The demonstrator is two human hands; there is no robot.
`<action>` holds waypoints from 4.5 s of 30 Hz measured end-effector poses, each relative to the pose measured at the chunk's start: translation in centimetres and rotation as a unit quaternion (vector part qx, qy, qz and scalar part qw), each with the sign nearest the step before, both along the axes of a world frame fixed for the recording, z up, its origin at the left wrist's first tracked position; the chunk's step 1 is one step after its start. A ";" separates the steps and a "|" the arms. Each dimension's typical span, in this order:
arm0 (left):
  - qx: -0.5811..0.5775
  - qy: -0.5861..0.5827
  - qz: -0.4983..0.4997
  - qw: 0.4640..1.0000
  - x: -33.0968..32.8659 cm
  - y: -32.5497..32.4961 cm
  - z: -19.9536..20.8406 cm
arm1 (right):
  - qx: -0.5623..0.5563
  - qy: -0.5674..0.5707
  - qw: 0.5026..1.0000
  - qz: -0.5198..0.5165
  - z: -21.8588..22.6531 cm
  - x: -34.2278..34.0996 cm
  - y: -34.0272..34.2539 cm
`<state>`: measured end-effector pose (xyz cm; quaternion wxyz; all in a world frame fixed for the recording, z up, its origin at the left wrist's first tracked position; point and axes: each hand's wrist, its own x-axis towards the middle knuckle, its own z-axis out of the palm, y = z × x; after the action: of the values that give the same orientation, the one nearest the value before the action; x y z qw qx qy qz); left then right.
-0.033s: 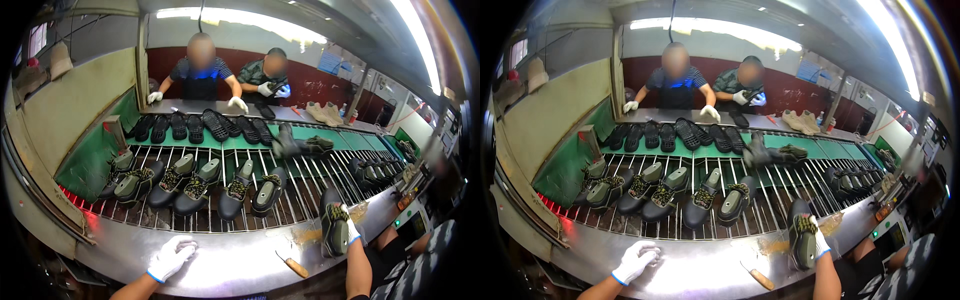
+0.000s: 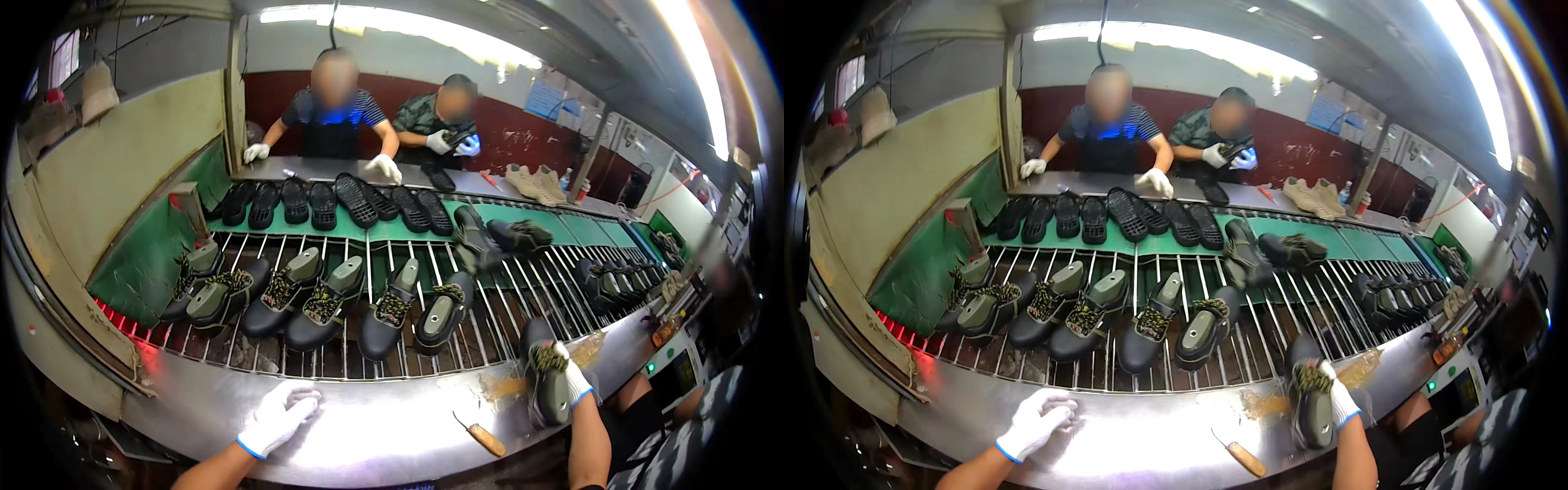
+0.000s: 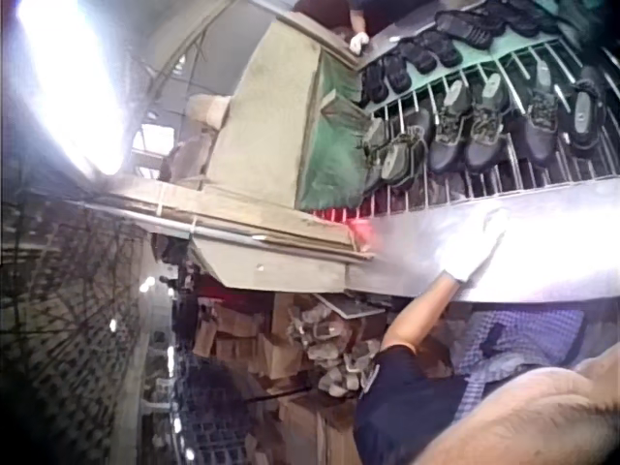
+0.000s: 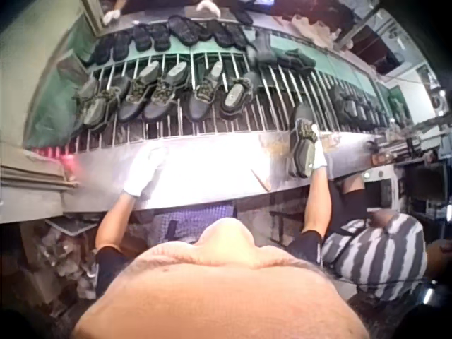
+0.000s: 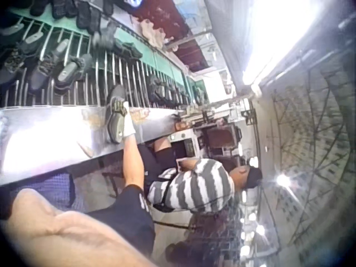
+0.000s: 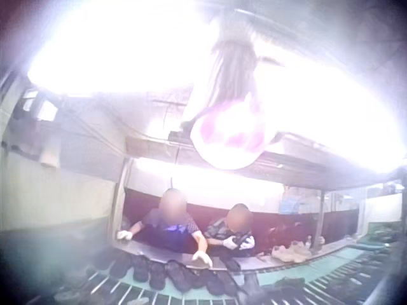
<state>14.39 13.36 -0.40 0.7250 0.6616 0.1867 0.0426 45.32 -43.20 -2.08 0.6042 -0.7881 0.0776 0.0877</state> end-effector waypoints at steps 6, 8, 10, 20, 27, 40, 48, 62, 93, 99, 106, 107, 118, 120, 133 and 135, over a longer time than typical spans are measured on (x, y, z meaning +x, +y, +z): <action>0.439 -0.052 -0.086 0.893 10.8 6.0 8.6 | -0.519 -0.041 0.839 0.158 12.1 2.1 2.7; 0.578 -0.186 -0.112 0.786 19.1 7.8 8.8 | -0.524 -0.217 0.817 0.107 12.8 7.9 1.1; 0.616 -0.155 -0.117 0.763 27.1 9.0 9.1 | -0.419 -0.232 0.868 0.129 15.1 13.8 9.6; 0.750 -0.095 -0.162 0.635 49.9 10.3 -0.1 | -0.397 -0.407 0.762 0.311 4.3 30.5 38.8; 0.729 -0.063 -0.211 0.649 53.9 13.4 -1.5 | -0.592 -0.420 0.641 0.251 -1.1 40.0 41.9; 0.704 -0.080 -0.125 0.695 47.8 20.3 -1.3 | -0.225 -0.488 0.842 0.053 10.8 38.0 39.3; 0.497 -0.235 0.146 0.823 47.8 14.4 10.7 | -0.232 -0.510 0.825 0.069 22.8 15.1 28.6; 0.688 -0.238 -0.208 0.653 7.0 7.0 16.5 | -0.326 -0.439 0.794 0.265 17.2 -14.4 20.4; 0.782 -0.155 0.082 0.599 22.6 21.9 9.0 | -0.138 -0.450 0.779 0.414 0.2 -26.7 22.1; 0.671 -0.099 -0.061 0.732 35.3 9.1 9.8 | -0.122 -0.331 0.803 0.481 1.7 -24.2 22.5; 0.750 0.110 -0.217 0.615 47.9 1.0 1.9 | 0.104 -0.074 0.897 0.423 -0.4 -25.8 22.0; 0.759 0.112 -0.193 0.612 48.5 1.6 -0.3 | 0.013 -0.209 0.870 0.446 0.1 -24.6 21.9; 0.624 -0.143 -0.045 0.767 40.1 -0.2 9.0 | -0.111 -0.443 0.788 0.413 1.4 -23.6 22.6; 0.612 -0.165 -0.024 0.773 33.5 -0.7 12.8 | -0.072 -0.426 0.795 0.426 1.7 -22.6 23.6; 0.753 -0.083 0.102 0.645 -19.1 3.2 4.1 | -0.067 -0.392 0.768 0.502 2.5 -29.4 28.9; 0.734 0.016 0.137 0.665 -22.4 3.7 1.1 | -0.027 -0.328 0.785 0.524 2.9 -26.3 26.7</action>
<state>-8.00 17.07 0.75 -0.0125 0.9472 0.1948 0.2545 18.99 -16.48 0.83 0.4324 -0.7049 -0.5482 0.1251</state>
